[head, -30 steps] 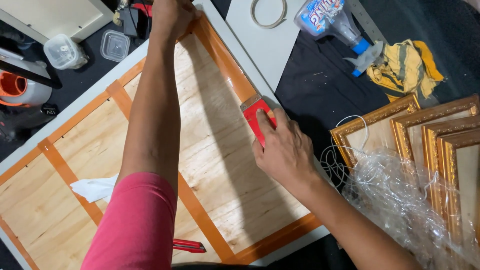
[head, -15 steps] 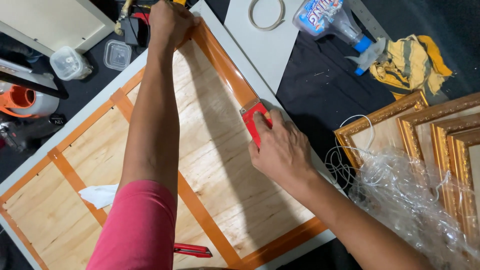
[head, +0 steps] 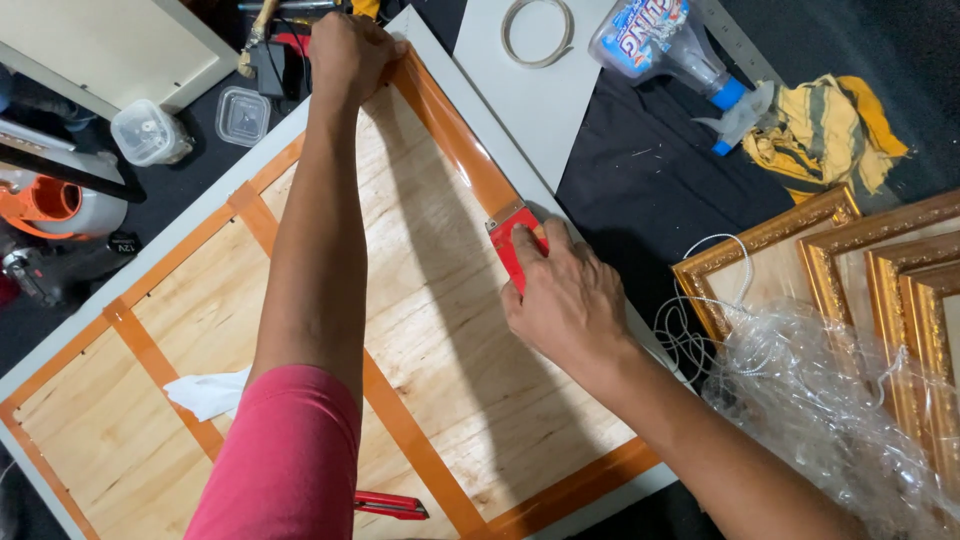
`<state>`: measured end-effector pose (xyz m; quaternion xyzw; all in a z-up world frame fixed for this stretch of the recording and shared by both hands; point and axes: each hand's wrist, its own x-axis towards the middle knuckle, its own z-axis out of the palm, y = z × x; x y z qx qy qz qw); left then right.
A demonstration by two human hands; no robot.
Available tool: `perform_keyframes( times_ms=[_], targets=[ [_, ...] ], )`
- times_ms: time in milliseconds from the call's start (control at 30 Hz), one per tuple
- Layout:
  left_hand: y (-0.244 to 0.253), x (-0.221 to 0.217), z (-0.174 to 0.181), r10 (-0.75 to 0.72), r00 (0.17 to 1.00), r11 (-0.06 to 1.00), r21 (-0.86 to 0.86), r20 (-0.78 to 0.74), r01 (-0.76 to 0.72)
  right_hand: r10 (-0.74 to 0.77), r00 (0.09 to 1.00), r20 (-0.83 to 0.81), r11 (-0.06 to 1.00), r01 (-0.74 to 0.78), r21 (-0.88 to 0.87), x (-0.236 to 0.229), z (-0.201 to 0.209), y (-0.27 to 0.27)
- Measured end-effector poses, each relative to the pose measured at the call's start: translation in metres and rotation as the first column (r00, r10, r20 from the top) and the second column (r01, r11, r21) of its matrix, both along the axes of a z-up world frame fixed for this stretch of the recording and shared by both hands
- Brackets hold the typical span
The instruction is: Applying adhesive tape to the edges of a wooden board and smoothing it down using a scraper tool.
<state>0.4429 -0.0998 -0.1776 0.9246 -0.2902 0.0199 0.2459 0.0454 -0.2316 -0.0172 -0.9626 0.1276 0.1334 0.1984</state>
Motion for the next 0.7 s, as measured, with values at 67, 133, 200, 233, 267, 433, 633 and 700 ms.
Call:
perform_keyframes(
  times_ms=[67, 133, 200, 233, 267, 433, 633, 700],
  targets=[
    [-0.001, -0.006, 0.006, 0.008, 0.999, 0.999, 0.035, -0.045, -0.007, -0.005, 0.999, 0.037, 1.000, 0.005, 0.008, -0.002, -0.001, 0.001],
    [0.000, 0.000, 0.000, 0.017, 0.999, 0.999, 0.032, -0.050, -0.016, -0.012, 0.999, 0.050, 1.000, 0.012, -0.003, -0.002, -0.003, 0.002],
    [0.001, 0.001, -0.003, 0.027, 0.998, 0.999, 0.031, -0.054, -0.026, -0.017, 0.998, 0.063, 1.000, 0.018, -0.012, -0.002, -0.004, 0.002],
    [0.002, -0.001, -0.002, 0.013, 0.998, 1.000, 0.004, -0.055, -0.013, -0.010, 0.999, 0.052, 1.000, 0.011, -0.016, -0.002, -0.003, 0.002],
    [0.001, -0.001, 0.000, -0.004, 0.999, 1.000, -0.025, -0.053, 0.002, -0.004, 0.999, 0.043, 1.000, 0.005, -0.022, -0.001, -0.003, 0.001],
    [-0.002, -0.004, 0.004, 0.040, 0.997, 0.999, 0.011, -0.062, -0.040, -0.006, 0.999, 0.045, 1.000, 0.007, -0.019, -0.002, -0.003, 0.000],
    [-0.003, -0.001, -0.002, 0.073, 0.997, 0.997, 0.030, -0.040, -0.072, -0.011, 1.000, -0.010, 1.000, 0.011, 0.000, 0.001, -0.002, 0.000],
    [-0.004, -0.002, -0.004, 0.080, 0.996, 0.996, 0.031, -0.051, -0.078, -0.021, 1.000, -0.004, 1.000, 0.021, 0.004, 0.000, -0.003, 0.000]
  ],
)
